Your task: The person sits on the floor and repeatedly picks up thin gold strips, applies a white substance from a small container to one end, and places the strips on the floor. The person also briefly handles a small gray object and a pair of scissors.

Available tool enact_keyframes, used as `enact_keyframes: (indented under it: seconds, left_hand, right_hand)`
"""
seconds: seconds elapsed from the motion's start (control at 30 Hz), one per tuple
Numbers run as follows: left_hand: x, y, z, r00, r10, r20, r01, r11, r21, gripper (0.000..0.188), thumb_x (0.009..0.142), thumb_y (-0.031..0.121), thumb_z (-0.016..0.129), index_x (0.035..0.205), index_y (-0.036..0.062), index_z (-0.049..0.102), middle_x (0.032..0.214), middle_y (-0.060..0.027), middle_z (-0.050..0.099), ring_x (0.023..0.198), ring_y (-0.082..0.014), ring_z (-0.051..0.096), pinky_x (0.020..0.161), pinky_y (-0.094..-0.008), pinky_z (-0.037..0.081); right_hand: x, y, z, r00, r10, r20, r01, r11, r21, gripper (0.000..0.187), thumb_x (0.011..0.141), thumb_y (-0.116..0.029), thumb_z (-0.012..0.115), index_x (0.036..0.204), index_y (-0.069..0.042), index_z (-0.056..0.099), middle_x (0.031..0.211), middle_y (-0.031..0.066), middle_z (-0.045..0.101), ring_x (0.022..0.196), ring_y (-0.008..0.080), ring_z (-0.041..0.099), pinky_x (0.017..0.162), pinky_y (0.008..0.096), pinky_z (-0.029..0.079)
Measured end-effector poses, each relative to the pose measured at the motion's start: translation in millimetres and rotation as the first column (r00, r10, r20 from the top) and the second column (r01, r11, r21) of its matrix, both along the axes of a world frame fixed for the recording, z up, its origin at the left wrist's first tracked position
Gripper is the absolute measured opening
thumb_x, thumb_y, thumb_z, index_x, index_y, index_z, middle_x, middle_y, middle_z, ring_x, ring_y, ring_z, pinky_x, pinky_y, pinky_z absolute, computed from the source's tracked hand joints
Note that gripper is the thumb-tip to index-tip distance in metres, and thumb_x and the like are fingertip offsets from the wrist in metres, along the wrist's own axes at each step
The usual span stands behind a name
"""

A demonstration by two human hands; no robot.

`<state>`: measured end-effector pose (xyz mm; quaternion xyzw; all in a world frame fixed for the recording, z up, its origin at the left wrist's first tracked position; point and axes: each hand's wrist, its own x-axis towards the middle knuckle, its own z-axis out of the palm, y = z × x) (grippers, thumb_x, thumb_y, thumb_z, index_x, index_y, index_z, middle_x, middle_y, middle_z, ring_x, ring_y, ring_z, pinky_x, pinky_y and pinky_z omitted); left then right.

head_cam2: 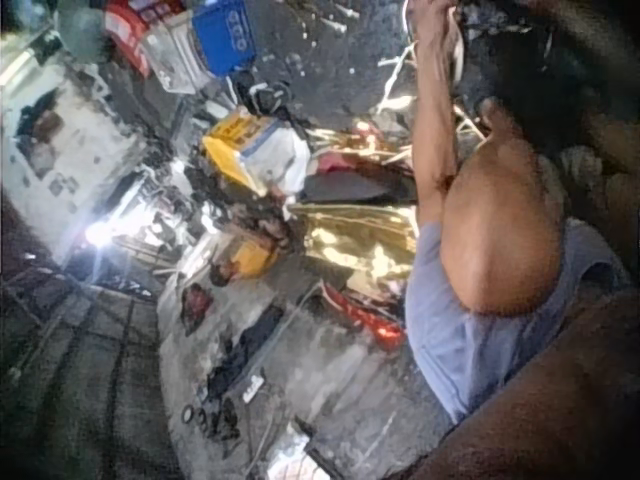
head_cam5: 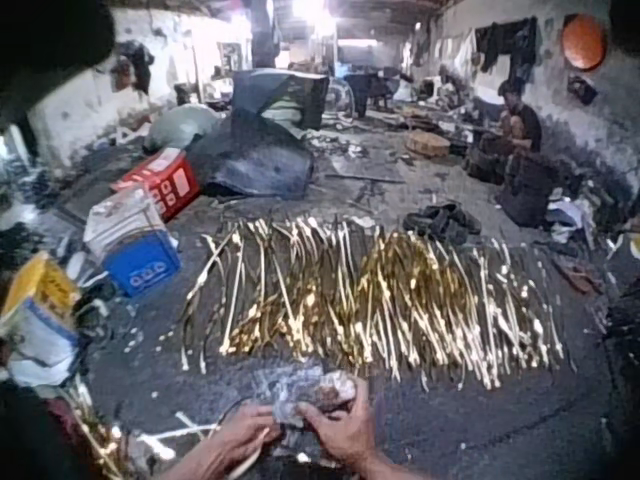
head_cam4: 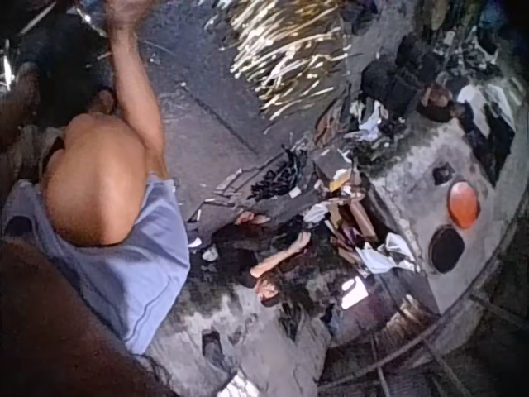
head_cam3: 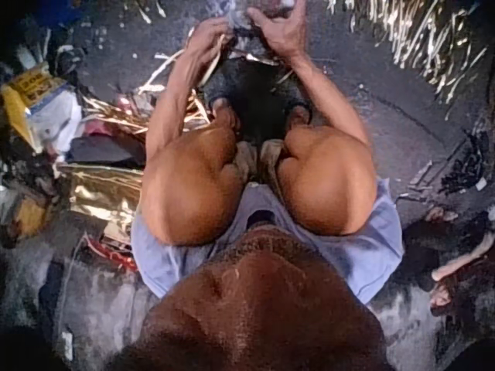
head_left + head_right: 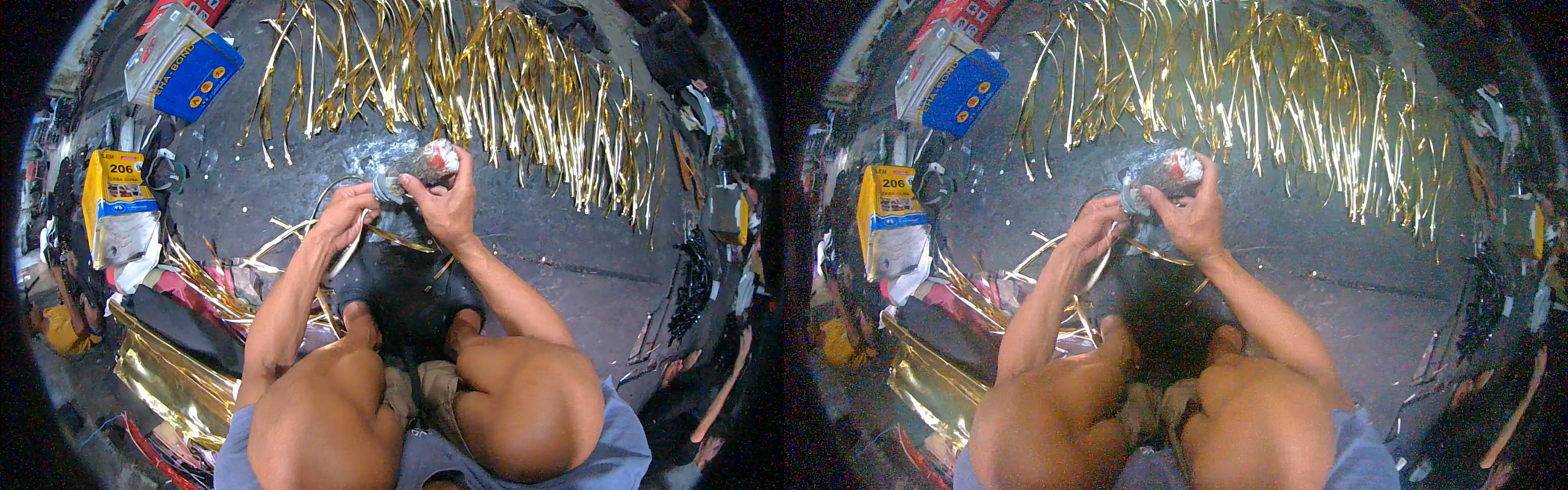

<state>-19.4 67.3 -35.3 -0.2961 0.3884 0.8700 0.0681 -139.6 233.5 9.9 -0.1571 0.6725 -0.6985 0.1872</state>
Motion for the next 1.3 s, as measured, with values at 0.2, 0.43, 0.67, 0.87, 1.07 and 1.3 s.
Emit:
enact_keyframes:
  seconds: [0.2,0.43,0.67,0.87,1.07,1.3]
  left_hand:
    - [5.5,-1.0,14.9,1.0,-0.011,0.002,0.011,0.994,0.112,0.04,0.083,-0.01,0.059,0.123,-0.0119,0.062,0.099,-0.0066,0.068,0.065,-0.0071,0.054,0.055,-0.0195,0.042]
    - [-46.5,-14.1,-20.6,0.959,-0.219,0.181,0.277,0.579,-0.767,0.016,0.073,0.006,0.082,0.088,0.0017,0.077,0.069,-0.0034,0.07,0.064,-0.0105,0.063,0.059,-0.0285,0.051]
    - [-61.0,-0.6,-67.7,0.975,-0.11,0.195,0.221,0.34,-0.914,0.01,0.075,0.006,0.073,0.085,0.0031,0.075,0.071,-0.0055,0.071,0.071,-0.0204,0.07,0.069,-0.0368,0.056]
    - [-43.6,25.3,-10.5,0.923,-0.283,-0.261,-0.135,0.397,-0.908,0.062,0.072,0.004,0.076,0.132,0.0065,0.059,0.121,-0.0126,0.066,0.116,-0.0258,0.065,0.102,-0.0374,0.051]
    - [-45.4,26.2,-18.8,0.94,-0.292,-0.177,-0.046,0.404,-0.914,0.057,0.072,0.007,0.084,0.124,0.0039,0.06,0.113,-0.0182,0.069,0.109,-0.0374,0.068,0.093,-0.0429,0.054]
    - [-56.7,33.6,-18.6,0.934,-0.323,-0.153,-0.035,0.344,-0.938,0.05,0.075,-0.001,0.074,0.123,0.0025,0.06,0.113,-0.0202,0.069,0.109,-0.0396,0.067,0.093,-0.0422,0.054]
  right_hand:
    - [-30.9,36.4,-36.5,0.958,0.005,-0.287,0.127,0.889,0.44,0.08,0.078,-0.029,0.089,0.138,-0.006,0.042,0.11,0.0194,0.073,0.092,0.0318,0.074,0.072,0.0405,0.061]
    - [-44.3,40.6,-19.8,0.979,-0.036,-0.198,0.096,0.95,0.299,0.081,0.078,-0.028,0.089,0.138,-0.004,0.041,0.111,0.0209,0.072,0.089,0.03,0.075,0.072,0.04,0.061]
    - [-20.7,16.4,-55.1,0.763,0.312,-0.567,-0.007,0.88,0.475,0.078,0.078,-0.021,0.085,0.142,-0.006,0.044,0.121,0.0225,0.065,0.106,0.0407,0.066,0.089,0.044,0.056]
    - [-13.8,18.0,-36.6,0.733,0.478,-0.484,-0.133,0.799,0.587,0.077,0.077,-0.01,0.08,0.144,-0.002,0.042,0.122,0.0187,0.062,0.107,0.0364,0.063,0.093,0.0477,0.053]
    - [-35.3,20.0,-112.6,0.985,0.163,-0.055,-0.106,0.825,0.555,0.055,0.079,-0.002,0.071,0.131,-0.004,0.051,0.109,0.0146,0.069,0.099,0.0286,0.068,0.088,0.0429,0.054]
    - [-63.0,23.3,-141.2,0.891,0.032,0.453,-0.15,0.962,0.228,0.048,0.082,0.001,0.072,0.125,-0.004,0.052,0.097,0.0112,0.07,0.082,0.021,0.066,0.074,0.0359,0.054]
